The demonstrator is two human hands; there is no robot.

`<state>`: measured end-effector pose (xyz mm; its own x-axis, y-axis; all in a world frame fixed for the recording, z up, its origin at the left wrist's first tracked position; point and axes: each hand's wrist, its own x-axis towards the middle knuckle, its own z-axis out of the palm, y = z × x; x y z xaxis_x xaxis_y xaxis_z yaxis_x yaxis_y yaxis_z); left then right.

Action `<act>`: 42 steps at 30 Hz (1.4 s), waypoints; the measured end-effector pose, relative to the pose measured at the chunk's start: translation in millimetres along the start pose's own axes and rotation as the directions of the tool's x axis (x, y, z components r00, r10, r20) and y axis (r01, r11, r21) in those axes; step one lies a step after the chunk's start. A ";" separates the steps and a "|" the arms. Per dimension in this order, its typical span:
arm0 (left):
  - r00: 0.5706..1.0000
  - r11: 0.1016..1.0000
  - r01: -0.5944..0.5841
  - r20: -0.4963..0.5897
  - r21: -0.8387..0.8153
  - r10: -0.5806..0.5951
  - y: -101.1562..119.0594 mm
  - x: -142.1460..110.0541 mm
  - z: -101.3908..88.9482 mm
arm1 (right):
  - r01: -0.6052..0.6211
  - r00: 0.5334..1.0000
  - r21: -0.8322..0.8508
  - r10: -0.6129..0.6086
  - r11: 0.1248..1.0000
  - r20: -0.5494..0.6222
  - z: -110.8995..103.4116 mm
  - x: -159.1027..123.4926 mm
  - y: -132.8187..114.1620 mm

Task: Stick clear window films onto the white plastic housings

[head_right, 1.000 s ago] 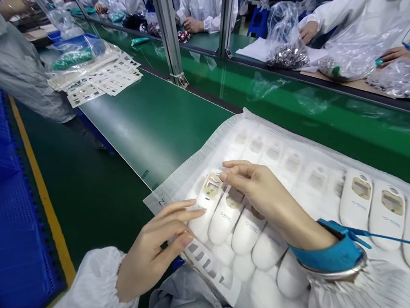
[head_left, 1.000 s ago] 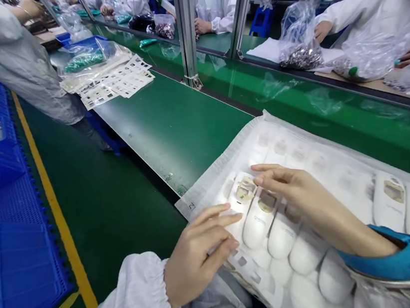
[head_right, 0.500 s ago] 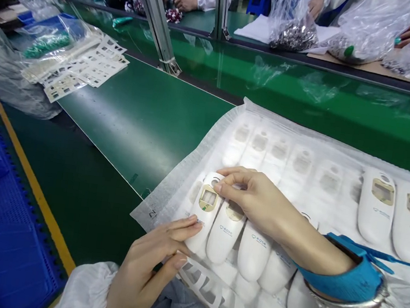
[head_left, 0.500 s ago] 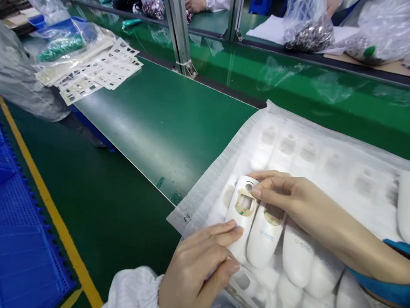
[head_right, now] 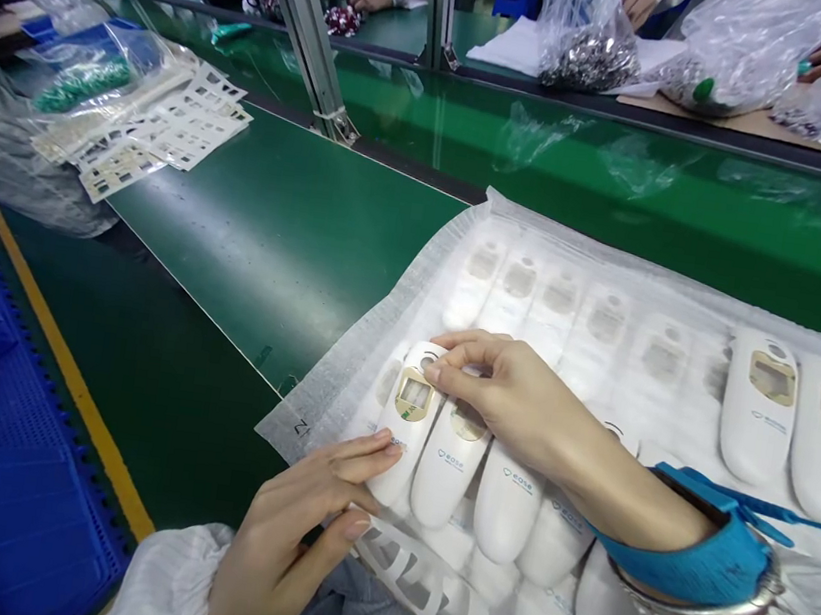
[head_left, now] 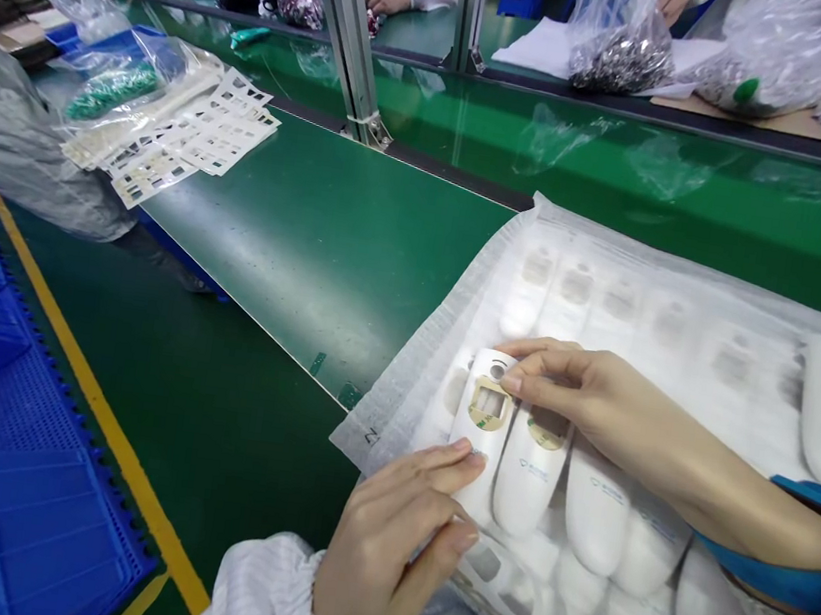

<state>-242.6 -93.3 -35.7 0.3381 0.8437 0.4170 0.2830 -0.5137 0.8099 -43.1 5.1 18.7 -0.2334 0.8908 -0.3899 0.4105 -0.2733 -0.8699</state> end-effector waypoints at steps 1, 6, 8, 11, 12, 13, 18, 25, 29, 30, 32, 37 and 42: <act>1.000 1.000 0.001 0.000 -0.001 -0.001 0.0 0.0 0.1 | -0.002 1.000 0.006 0.002 1.000 -0.002 0.6 0.5 -0.5; 1.000 1.000 0.005 -0.002 0.001 -0.005 0.6 -0.3 0.6 | -0.020 1.000 0.053 0.021 0.998 -0.022 3.0 -0.6 -2.6; 1.000 1.000 0.010 -0.002 0.003 -0.010 0.7 -0.6 0.8 | -0.023 0.999 0.064 0.025 0.998 -0.022 3.7 -1.7 -2.4; 1.000 1.000 0.012 0.003 0.007 -0.012 0.3 -1.1 0.6 | -0.017 0.999 0.081 0.019 0.997 -0.026 4.8 -1.7 -1.0; 1.000 1.000 0.014 0.006 0.010 -0.014 0.1 -1.2 0.6 | -0.012 1.000 0.086 0.014 0.996 -0.027 5.2 -1.3 -0.3; 1.000 1.000 0.016 0.009 0.012 -0.016 0.0 -1.1 0.5 | -0.004 1.000 0.089 0.006 0.996 -0.030 5.5 -0.7 0.5; 1.000 1.000 0.024 0.007 0.014 -0.024 0.5 -0.9 0.7 | 0.022 0.998 0.068 -0.018 0.997 -0.054 6.2 0.5 3.0; 0.999 0.999 0.030 0.029 0.041 -0.032 -2.8 -0.5 -0.4 | 0.050 0.994 -0.021 -0.052 0.999 -0.097 7.3 -2.1 3.3; 0.998 0.992 0.028 0.048 0.127 -0.034 -3.3 6.3 0.0 | 0.062 0.990 -0.076 -0.071 0.995 -0.119 7.8 -1.7 3.9; 0.998 0.989 0.027 0.047 0.147 -0.034 -2.8 8.5 0.4 | 0.074 0.989 -0.096 -0.085 0.993 -0.124 7.8 -1.4 4.1; 0.998 0.984 0.024 0.045 0.179 -0.033 -1.2 12.8 1.3 | 0.087 0.987 -0.127 -0.104 0.988 -0.126 7.6 -0.9 4.6; 0.999 0.976 0.017 0.040 0.218 -0.027 0.9 19.6 2.3 | 0.061 0.985 -0.159 -0.085 0.985 -0.147 7.6 -0.8 5.5; 0.998 0.962 0.018 0.060 0.271 -0.035 -0.6 28.1 2.7 | 0.116 0.964 -0.317 -0.184 0.941 -0.194 9.2 -0.3 4.3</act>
<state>-230.9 -69.7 -25.6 0.3812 0.8504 0.3627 0.5216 -0.5217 0.6751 -49.3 0.2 12.4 -0.1297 0.9790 -0.1573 0.6386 -0.0388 -0.7685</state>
